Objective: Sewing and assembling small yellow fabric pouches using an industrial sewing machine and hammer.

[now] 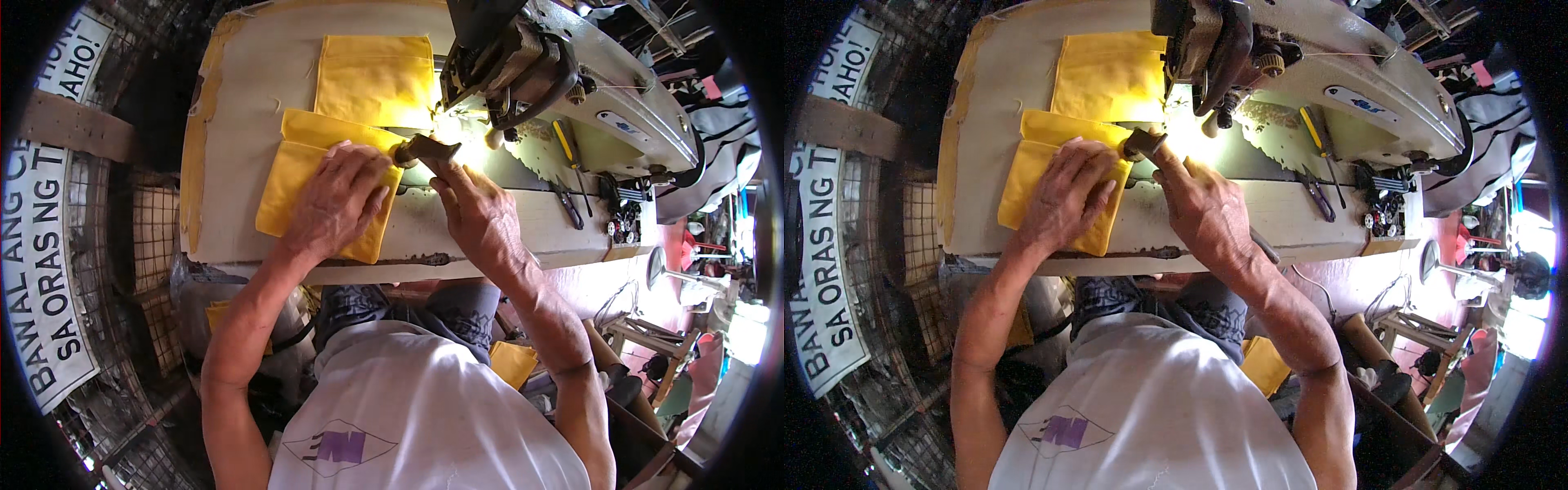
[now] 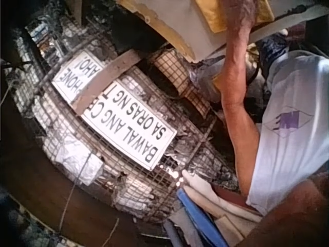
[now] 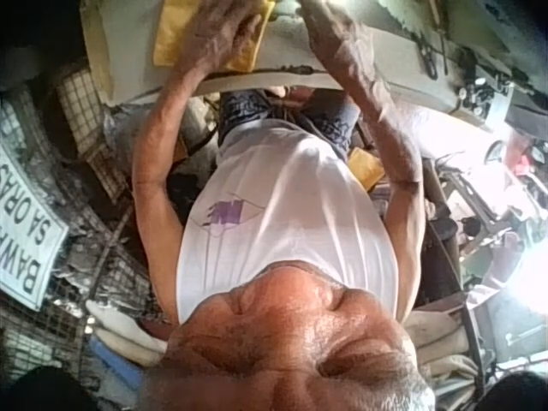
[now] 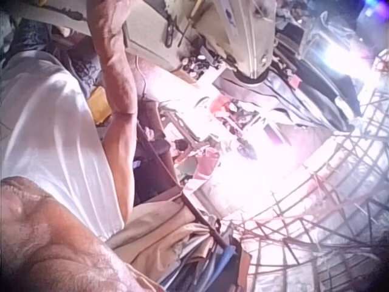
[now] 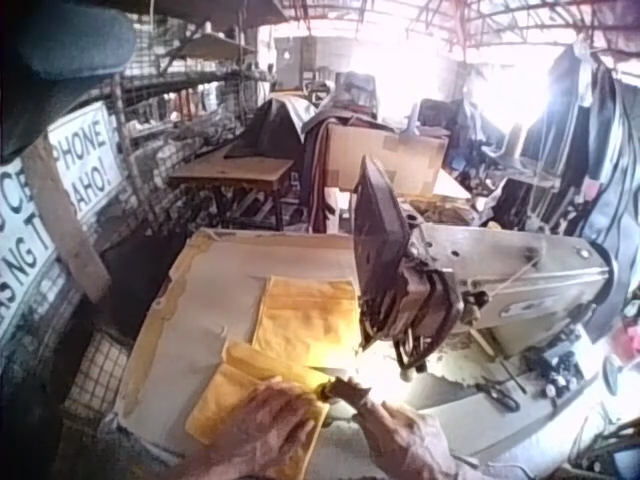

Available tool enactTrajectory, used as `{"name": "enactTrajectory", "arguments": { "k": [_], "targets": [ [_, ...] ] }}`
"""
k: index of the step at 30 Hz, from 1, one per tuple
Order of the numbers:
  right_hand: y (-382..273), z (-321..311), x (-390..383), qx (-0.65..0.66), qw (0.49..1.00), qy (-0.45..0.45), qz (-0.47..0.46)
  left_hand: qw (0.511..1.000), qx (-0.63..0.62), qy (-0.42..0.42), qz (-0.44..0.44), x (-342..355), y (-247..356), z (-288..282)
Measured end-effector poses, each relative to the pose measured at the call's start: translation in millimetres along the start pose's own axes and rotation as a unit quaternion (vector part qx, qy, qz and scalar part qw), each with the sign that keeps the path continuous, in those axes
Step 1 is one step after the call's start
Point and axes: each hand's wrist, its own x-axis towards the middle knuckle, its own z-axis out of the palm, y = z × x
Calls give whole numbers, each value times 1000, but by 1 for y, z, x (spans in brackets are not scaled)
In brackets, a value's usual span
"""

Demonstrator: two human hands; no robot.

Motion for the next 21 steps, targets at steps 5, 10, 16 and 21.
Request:
{"name": "enactTrajectory", "arguments": {
  "k": [5,10,16,21],
  "targets": [
    [0,-2,3,16,999,-26,23,998,8,-18,-52,11,-3,-2],
    [4,-3,7,23,1000,-1,10,997,-38,-15,-60,21,-5,6],
    [-6,-13,4,22,1000,-10,4,999,-28,1,-20,17,-12,10],
    [-22,-28,-7,12,999,31,-1,999,11,-24,-22,17,-12,12]
  ]
}}
